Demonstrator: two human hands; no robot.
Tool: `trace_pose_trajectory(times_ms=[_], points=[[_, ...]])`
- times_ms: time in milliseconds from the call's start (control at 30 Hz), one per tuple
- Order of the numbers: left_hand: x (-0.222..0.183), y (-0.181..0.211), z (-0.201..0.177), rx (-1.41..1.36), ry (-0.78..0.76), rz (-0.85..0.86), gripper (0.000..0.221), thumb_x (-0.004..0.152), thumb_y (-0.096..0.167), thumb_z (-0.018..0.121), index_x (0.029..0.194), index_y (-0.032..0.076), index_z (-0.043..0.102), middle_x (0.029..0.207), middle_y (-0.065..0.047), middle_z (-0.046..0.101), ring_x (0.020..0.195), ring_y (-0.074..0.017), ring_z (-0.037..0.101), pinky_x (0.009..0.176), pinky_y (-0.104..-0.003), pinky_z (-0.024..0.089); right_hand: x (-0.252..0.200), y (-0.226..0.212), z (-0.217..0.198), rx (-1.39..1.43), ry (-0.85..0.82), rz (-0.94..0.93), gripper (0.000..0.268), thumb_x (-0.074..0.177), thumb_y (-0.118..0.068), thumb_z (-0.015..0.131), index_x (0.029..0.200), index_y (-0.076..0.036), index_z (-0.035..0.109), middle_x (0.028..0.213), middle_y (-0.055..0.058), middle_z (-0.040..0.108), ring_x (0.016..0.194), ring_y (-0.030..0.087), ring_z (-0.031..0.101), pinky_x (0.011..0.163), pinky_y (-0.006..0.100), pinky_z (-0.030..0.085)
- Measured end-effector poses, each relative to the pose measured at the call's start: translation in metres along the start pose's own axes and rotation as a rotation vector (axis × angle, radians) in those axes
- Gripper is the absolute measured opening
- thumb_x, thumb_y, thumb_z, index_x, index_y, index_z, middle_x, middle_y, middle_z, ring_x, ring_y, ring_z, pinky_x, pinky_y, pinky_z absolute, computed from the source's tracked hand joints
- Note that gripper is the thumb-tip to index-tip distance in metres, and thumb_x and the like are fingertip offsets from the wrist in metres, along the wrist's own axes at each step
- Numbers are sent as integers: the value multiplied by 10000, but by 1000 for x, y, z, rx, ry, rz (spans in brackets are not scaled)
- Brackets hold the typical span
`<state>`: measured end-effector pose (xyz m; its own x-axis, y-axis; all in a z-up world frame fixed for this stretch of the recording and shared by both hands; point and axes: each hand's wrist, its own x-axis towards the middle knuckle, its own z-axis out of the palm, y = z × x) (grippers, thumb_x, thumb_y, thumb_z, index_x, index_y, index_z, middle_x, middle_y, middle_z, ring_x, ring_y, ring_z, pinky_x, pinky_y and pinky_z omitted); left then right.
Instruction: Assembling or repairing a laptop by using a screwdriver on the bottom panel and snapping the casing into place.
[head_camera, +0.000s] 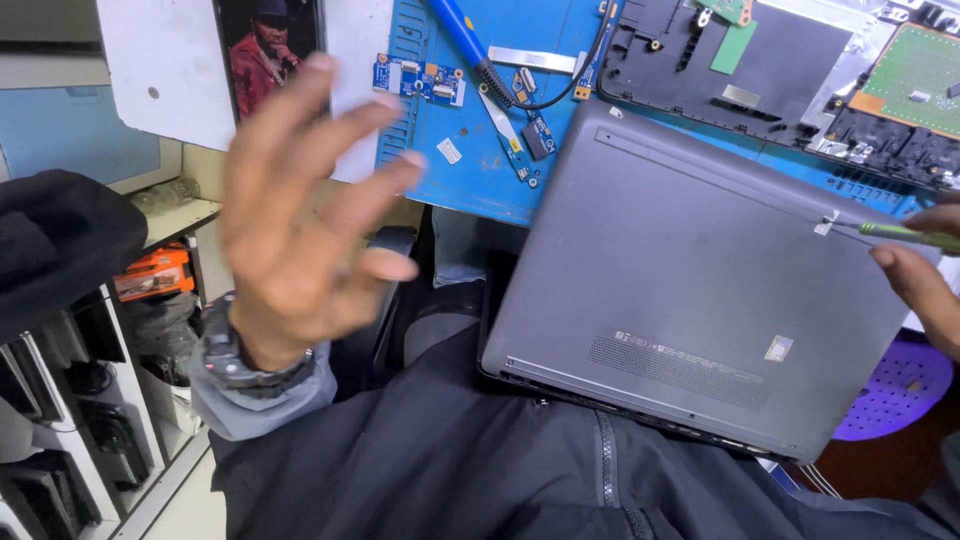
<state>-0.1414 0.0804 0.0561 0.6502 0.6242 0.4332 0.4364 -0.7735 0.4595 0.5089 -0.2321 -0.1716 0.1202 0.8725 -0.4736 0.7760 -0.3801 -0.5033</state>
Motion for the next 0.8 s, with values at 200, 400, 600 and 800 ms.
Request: trace_pose_trajectory(times_ms=[200, 400, 600, 800], points=[[33, 65, 64, -181, -67, 312, 368, 1123, 416, 554, 1114, 79, 704, 1204, -123, 723, 1220, -341, 661, 1030, -417, 550, -5, -187, -78, -203, 72, -125, 338, 1224, -200, 619, 1438, 51, 694, 1355, 213, 658, 1169, 310, 609, 892, 406, 385], [22, 67, 87, -413, -129, 333, 308, 1122, 330, 561, 1042, 52, 667, 1087, -141, 684, 1114, -351, 697, 963, -430, 572, -1, -359, -102, -123, 153, -441, 83, 1070, 215, 699, 1134, 173, 667, 1143, 326, 686, 1050, 420, 660, 951, 486, 518], [14, 64, 98, -336, -150, 368, 357, 1122, 408, 581, 1027, 77, 673, 990, -122, 687, 1017, -300, 699, 899, -389, 568, -6, -354, -97, -198, 229, -372, 132, 1110, 68, 780, 1079, 155, 686, 1021, 284, 715, 906, 370, 685, 840, 452, 521], [11, 63, 100, -330, -153, 374, 360, 1126, 388, 565, 1027, 65, 690, 989, -117, 694, 1024, -298, 699, 922, -389, 574, -5, -363, -101, -185, 180, -443, 96, 1047, 104, 732, 1073, 134, 644, 1060, 313, 683, 992, 410, 688, 898, 485, 572]])
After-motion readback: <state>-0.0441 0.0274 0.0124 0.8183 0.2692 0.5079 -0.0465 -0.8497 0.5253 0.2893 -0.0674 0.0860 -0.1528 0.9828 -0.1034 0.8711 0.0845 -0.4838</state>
